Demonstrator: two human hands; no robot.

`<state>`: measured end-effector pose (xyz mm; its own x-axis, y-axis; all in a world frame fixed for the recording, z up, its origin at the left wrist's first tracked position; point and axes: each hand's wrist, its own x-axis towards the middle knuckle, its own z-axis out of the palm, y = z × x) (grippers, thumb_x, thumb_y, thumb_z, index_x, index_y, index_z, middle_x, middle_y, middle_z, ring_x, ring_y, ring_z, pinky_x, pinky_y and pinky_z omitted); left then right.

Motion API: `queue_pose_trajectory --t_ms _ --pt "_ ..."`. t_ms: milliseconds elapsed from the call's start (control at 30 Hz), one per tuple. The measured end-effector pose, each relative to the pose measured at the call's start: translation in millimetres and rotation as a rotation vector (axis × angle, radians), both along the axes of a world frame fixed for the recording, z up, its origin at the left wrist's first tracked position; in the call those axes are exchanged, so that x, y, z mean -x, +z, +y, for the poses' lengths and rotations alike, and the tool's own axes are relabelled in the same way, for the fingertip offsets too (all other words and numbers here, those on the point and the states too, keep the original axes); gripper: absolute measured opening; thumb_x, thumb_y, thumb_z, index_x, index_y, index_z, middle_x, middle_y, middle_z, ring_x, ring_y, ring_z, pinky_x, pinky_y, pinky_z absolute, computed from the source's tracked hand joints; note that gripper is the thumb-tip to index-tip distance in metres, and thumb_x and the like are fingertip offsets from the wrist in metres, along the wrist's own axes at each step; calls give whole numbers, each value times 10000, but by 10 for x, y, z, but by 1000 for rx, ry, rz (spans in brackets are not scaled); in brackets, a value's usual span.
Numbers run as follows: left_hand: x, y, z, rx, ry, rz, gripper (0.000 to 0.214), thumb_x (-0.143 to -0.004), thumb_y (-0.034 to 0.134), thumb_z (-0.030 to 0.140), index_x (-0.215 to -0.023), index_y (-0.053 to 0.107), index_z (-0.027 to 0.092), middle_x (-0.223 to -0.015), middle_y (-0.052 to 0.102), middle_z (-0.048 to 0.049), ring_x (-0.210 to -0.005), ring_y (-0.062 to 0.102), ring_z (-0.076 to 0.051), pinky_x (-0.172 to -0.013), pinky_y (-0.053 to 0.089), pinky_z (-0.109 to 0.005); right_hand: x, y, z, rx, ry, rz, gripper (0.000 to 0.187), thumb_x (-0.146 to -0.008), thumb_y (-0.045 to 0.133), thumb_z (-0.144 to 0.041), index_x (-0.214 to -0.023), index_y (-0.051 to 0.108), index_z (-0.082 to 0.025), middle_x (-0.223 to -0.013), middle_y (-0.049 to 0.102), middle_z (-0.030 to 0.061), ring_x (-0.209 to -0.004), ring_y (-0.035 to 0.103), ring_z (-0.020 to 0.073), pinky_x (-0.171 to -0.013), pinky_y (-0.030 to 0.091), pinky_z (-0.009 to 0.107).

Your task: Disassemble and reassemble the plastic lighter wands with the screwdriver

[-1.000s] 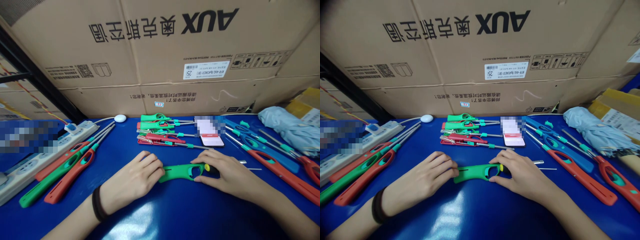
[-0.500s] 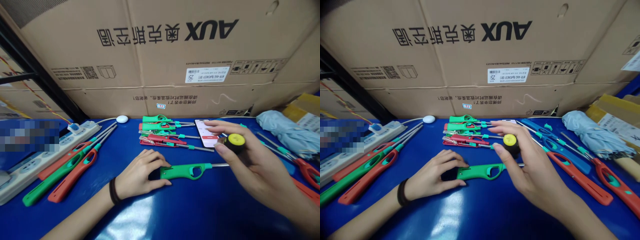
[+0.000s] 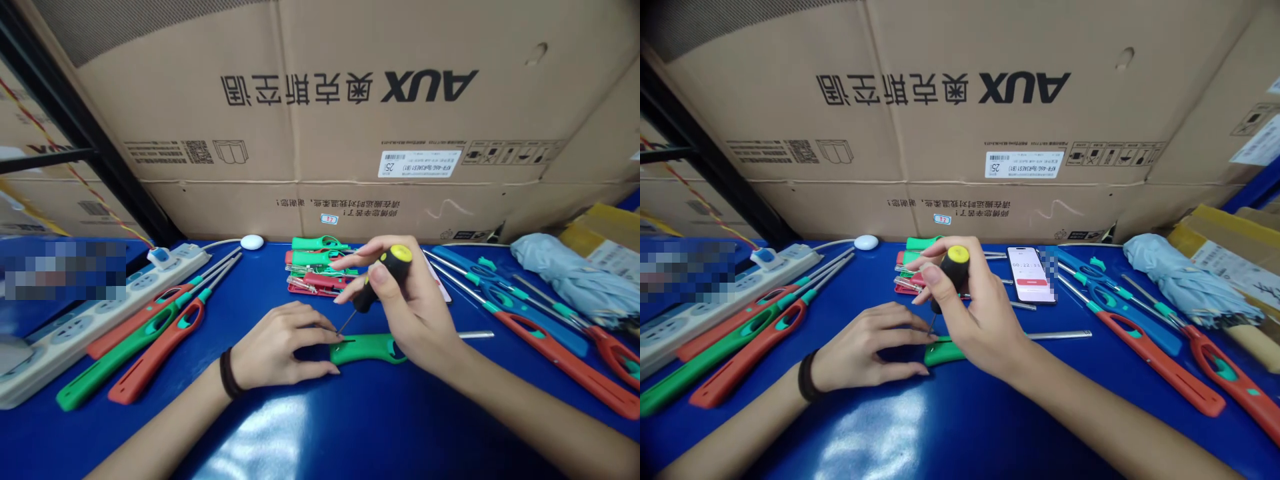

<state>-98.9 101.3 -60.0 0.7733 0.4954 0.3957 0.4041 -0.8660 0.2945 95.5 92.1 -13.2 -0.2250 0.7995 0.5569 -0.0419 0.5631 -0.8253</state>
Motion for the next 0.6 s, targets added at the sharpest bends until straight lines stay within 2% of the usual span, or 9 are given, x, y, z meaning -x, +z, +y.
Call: queue_pose_trajectory --t_ms 133,333,467,600 --pt "-6 -21 -6 -42 -18 -26 236 -798 682 374 -977 697 220 -961 713 -27 -815 646 -172 -756 488 -304 42 -51 23 -7 7 36 125 -949 462 -361 -1023 445 -262 -946 664 -5 -635 664 107 -624 524 281" --pt "8 -105 33 -81 66 -38 423 -713 723 493 -989 686 175 -878 704 -46 -776 624 -183 -721 483 -307 41 -161 40 -20 43 2 126 -943 471 -347 -1033 446 -262 -930 646 -14 -606 638 101 -601 518 284" --pt "-4 -160 46 -111 110 -15 443 -695 699 564 -943 703 197 -802 677 -29 -727 584 -173 -685 465 -300 36 -241 54 1 33 -66 136 -943 471 -344 -1043 438 -258 -936 641 -8 -627 643 104 -588 507 273" --pt "-22 -182 41 -121 113 5 430 -716 682 563 -946 697 199 -806 672 -24 -733 567 -176 -678 456 -299 41 -252 58 -12 36 -71 132 -943 472 -346 -1040 439 -262 -919 613 -21 -621 633 95 -590 499 266"
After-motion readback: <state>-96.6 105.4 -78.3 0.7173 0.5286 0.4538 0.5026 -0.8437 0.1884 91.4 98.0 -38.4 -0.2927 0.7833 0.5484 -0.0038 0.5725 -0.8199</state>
